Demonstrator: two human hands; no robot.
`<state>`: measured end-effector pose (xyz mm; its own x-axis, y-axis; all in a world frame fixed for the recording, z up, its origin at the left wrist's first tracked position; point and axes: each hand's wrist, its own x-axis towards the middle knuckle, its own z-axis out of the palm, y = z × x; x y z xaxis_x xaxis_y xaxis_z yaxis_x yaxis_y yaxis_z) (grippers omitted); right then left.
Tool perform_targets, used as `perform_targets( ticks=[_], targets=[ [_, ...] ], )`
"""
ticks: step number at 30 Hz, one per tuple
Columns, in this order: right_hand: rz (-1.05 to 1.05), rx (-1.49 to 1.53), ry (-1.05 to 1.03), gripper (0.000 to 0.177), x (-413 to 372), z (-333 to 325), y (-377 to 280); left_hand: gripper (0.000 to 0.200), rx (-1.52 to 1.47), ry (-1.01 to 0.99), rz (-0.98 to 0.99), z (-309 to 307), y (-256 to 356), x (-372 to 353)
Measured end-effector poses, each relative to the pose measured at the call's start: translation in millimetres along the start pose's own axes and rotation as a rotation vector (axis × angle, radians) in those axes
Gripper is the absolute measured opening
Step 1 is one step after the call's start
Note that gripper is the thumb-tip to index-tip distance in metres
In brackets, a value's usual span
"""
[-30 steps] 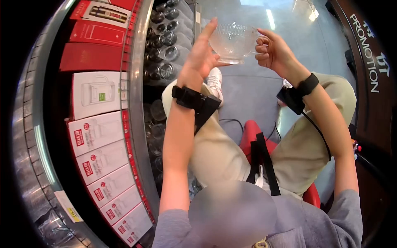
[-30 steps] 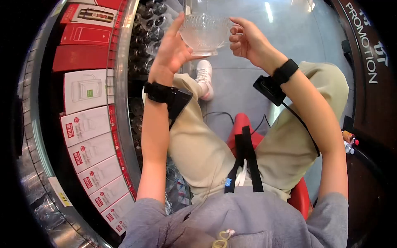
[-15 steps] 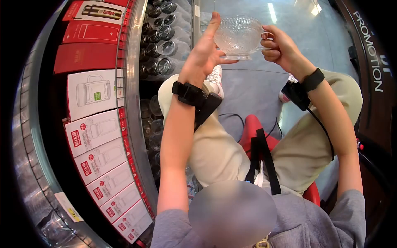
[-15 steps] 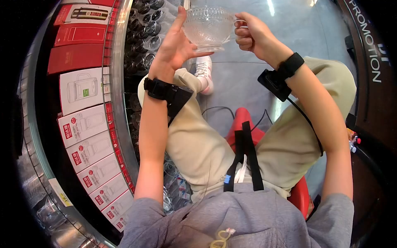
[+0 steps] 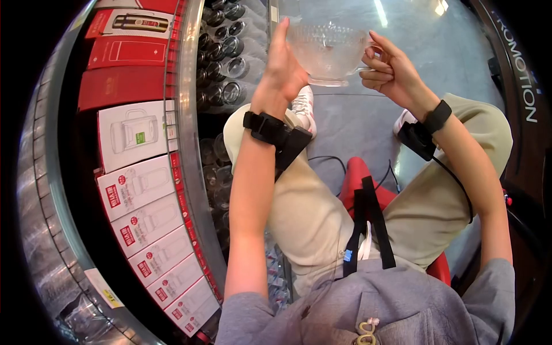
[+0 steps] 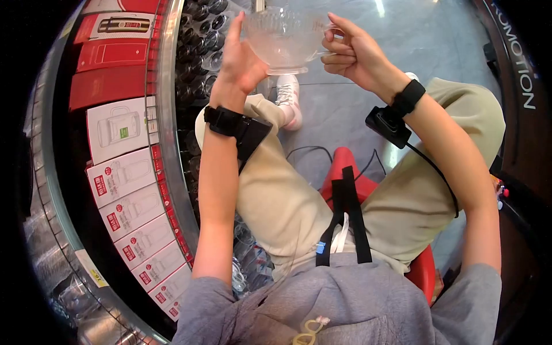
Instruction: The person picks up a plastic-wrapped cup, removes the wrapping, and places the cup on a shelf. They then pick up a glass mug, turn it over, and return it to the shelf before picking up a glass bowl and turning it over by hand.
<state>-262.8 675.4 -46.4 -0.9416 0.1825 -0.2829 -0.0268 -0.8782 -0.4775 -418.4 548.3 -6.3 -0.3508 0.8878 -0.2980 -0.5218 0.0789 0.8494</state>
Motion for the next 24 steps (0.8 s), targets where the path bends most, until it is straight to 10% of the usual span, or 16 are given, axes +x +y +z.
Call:
perform_targets(
  ticks=[8, 24],
  targets=[
    [0.062, 0.052, -0.250, 0.037, 6.1, -6.4, -0.8, 0.077, -0.242, -0.003, -0.026, 12.2, -5.4, -4.0],
    [-0.107, -0.487, 0.411, 0.062, -3.8, 22.6, -1.1, 0.081, -0.126, 0.061, -0.094, 17.9, -17.2, 1.6]
  ],
)
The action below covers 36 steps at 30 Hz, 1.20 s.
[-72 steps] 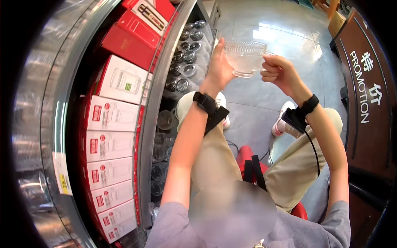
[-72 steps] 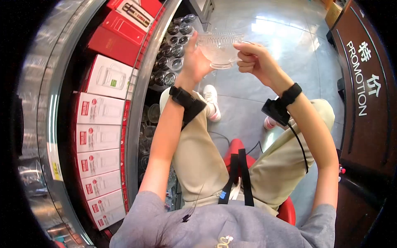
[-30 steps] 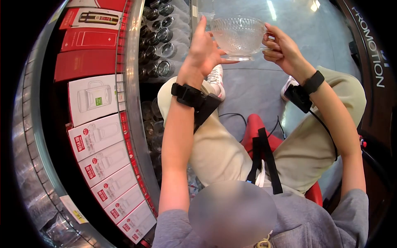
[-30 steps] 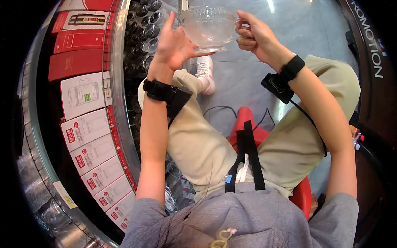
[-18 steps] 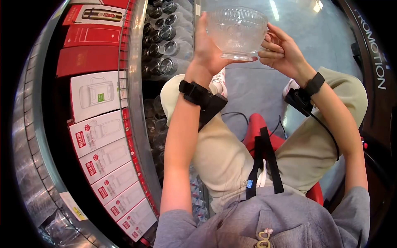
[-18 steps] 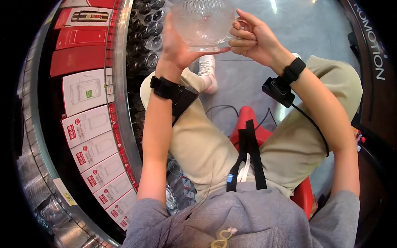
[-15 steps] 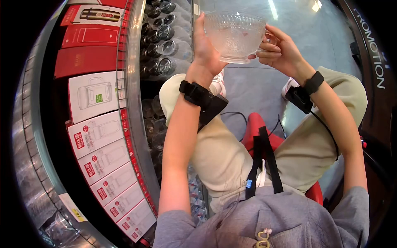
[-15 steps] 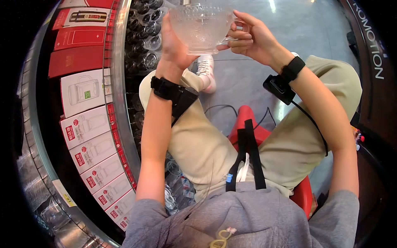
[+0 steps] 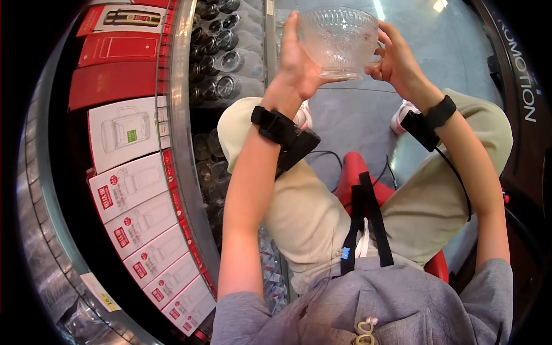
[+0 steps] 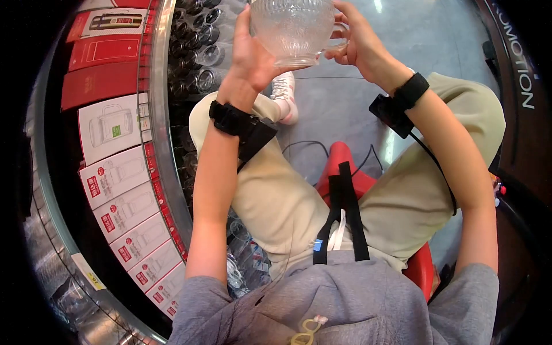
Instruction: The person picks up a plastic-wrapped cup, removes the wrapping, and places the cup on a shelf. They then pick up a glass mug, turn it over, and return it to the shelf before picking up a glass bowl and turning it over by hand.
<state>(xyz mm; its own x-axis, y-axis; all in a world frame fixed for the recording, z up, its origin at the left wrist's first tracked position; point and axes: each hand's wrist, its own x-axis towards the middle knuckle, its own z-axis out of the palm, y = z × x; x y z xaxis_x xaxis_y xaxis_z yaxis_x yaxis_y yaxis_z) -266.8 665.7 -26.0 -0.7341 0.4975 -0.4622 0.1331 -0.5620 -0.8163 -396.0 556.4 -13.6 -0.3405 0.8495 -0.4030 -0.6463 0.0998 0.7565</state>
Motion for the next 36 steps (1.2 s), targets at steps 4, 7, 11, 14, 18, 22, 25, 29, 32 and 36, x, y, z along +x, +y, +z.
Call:
perform_targets(
  ticks=[4, 7, 11, 14, 18, 22, 25, 29, 32, 36],
  targets=[
    [0.072, 0.024, -0.046, 0.068, -0.7, 1.9, -0.3, 0.080, 0.043, 0.006, -0.042, -4.6, 0.4, 2.6],
    [0.122, 0.058, -0.011, 0.068, 4.9, 1.9, 1.6, 0.077, 0.071, -0.038, -0.047, -2.3, 1.0, 1.1],
    [0.216, 0.127, 0.065, 0.064, 16.5, 0.9, 5.1, 0.074, 0.011, -0.083, -0.031, -1.6, -2.1, 0.5],
    [0.218, 0.193, 0.156, 0.060, 11.3, 16.0, 1.4, 0.072, -0.019, -0.035, -0.038, -4.6, -7.5, 5.6],
    [0.264, 0.269, 0.119, 0.057, 23.0, 11.8, 5.2, 0.071, -0.021, -0.005, -0.046, -7.4, -9.5, 9.8],
    [0.280, 0.243, 0.116, 0.055, 23.6, 12.0, 3.2, 0.071, 0.024, -0.013, -0.054, -5.2, -6.9, 8.4],
    [0.234, 0.190, 0.118, 0.054, 16.4, 16.9, -0.3, 0.070, 0.046, 0.001, -0.025, -2.1, -9.3, 7.0],
    [0.221, 0.257, 0.051, 0.056, 21.8, 12.6, 3.7, 0.070, 0.081, -0.018, -0.002, -5.5, -14.2, 11.5],
    [0.238, 0.354, -0.032, 0.057, 24.9, 7.3, 6.0, 0.069, 0.117, 0.009, -0.003, -0.4, -12.5, 6.3],
    [0.206, 0.393, -0.031, 0.056, 21.8, 11.0, 5.9, 0.066, 0.124, -0.018, 0.007, 0.2, -11.8, 4.4]
  ],
)
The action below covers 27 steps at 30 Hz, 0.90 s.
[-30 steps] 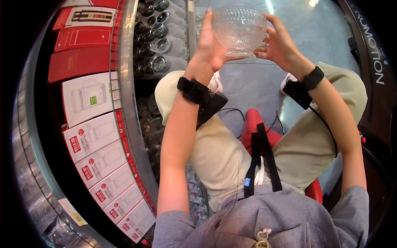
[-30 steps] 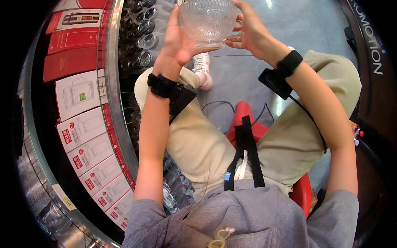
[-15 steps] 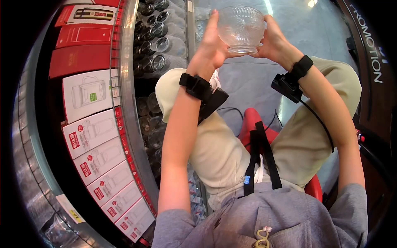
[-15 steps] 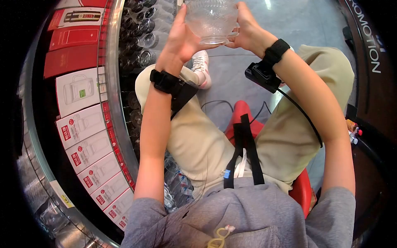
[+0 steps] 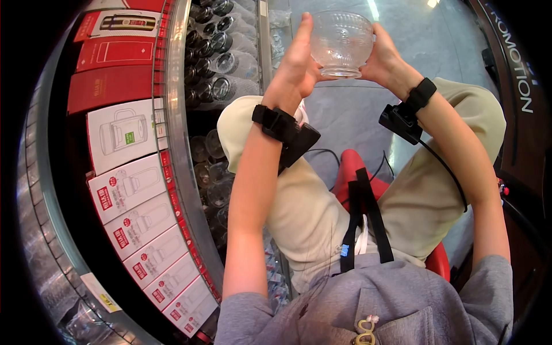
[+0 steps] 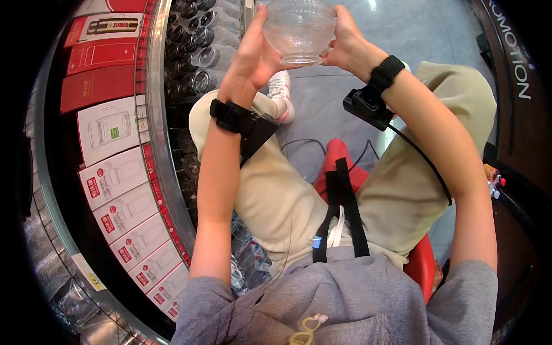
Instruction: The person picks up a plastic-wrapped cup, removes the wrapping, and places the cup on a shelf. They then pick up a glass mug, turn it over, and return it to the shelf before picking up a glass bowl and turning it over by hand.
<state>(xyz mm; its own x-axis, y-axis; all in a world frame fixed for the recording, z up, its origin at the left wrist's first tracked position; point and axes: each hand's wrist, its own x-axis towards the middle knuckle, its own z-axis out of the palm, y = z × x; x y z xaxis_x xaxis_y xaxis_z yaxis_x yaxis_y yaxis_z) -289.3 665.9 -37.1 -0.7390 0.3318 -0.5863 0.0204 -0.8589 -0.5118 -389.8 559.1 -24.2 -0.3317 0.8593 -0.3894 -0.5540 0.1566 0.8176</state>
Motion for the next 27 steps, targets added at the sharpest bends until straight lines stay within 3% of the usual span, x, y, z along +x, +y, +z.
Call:
perform_targets(
  ticks=[7, 13, 16, 22, 27],
  targets=[
    [-0.022, 0.030, 0.010, 0.053, 4.8, -2.5, 5.5, 0.059, 0.016, -0.006, -0.041, -0.4, 7.1, -5.3],
    [-0.039, 0.017, 0.038, 0.051, 2.6, -2.8, 3.5, 0.065, 0.075, -0.053, 0.021, 2.9, 6.4, -3.1],
    [-0.037, -0.002, 0.068, 0.050, 1.0, -4.8, 1.8, 0.070, 0.136, 0.019, -0.039, 2.7, 8.9, -3.0],
    [-0.068, -0.060, 0.048, 0.048, 2.3, -7.5, 4.6, 0.092, 0.187, 0.124, 0.007, 1.7, 5.0, -5.1],
    [-0.076, -0.074, -0.009, 0.050, 0.7, -4.4, 4.1, 0.098, 0.207, 0.152, 0.041, 1.6, 4.3, -5.5]
  ],
)
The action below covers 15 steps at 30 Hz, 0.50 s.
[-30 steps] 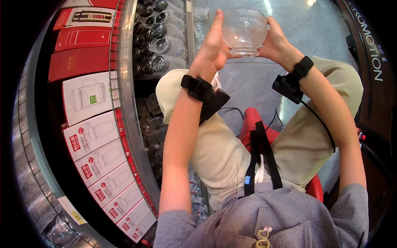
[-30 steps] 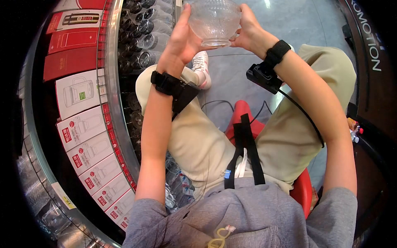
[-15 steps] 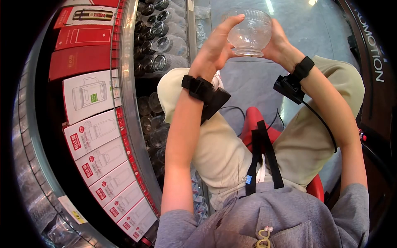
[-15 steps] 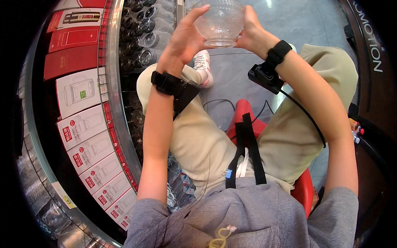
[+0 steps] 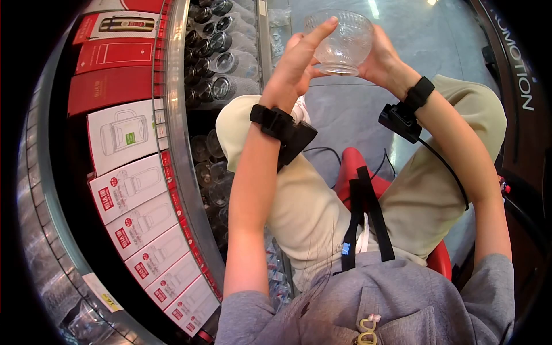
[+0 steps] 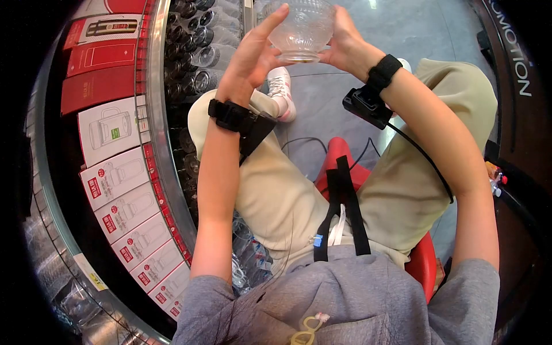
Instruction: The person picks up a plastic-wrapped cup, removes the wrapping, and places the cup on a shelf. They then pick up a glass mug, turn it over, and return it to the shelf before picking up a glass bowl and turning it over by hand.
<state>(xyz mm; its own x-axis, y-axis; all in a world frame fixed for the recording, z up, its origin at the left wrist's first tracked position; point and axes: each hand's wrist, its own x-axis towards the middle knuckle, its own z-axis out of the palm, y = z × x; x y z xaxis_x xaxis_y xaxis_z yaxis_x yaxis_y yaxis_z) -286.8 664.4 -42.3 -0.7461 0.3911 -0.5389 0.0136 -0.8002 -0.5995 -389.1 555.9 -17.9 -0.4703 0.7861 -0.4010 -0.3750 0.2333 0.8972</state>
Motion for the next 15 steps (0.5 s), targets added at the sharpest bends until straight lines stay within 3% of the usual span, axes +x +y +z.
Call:
perform_targets(
  ticks=[10, 15],
  targets=[
    [-0.005, 0.098, 0.064, 0.057, -4.0, 3.7, 1.5, 0.101, 0.044, -0.062, -0.017, -1.3, -13.2, 10.7],
    [-0.018, 0.125, 0.105, 0.058, -5.8, 3.4, 0.2, 0.096, 0.093, 0.058, 0.004, 8.6, -9.0, 1.1]
  ],
)
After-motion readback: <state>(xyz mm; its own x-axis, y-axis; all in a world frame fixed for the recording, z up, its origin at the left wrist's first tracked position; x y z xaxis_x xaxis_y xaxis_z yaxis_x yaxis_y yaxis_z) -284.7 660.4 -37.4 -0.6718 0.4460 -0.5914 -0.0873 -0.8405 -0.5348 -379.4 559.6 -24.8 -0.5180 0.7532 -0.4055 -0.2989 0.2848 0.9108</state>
